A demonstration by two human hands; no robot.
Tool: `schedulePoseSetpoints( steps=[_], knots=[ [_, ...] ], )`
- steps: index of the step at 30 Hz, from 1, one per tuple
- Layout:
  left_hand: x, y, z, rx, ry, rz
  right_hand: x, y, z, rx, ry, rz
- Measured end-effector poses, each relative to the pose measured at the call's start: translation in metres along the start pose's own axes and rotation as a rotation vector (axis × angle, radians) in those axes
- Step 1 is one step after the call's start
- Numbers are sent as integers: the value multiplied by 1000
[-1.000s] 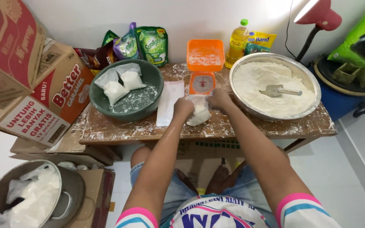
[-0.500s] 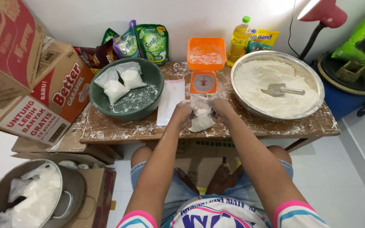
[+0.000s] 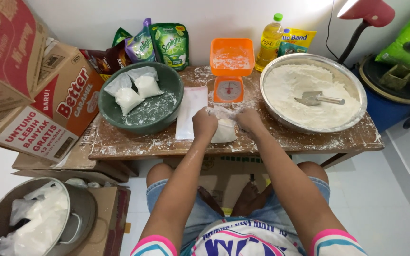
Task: The person is mixing flour in a large bowl and weighing portions of ingredients using a small scale.
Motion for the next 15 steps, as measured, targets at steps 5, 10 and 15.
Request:
schedulePoseSetpoints(
  steps=[5,10,15],
  knots=[
    [15,-26,13,112,62,-56,-33,-12,23,113,-81,402],
    [46,-44,51,158,39,-198,-23,-7,12,173,-136,482],
    [-9,0,2,45,-20,121,-39,-2,41,117,-141,307]
  ],
)
Point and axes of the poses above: each hand's wrist, its own z-axis towards the middle knuckle, its own y-axis out of the back of the hand, x = y × z, the point moved 7 cm from there along z, towards the middle knuckle, and after that the axes turned 7 degrees about x, right-handed, at the moved point
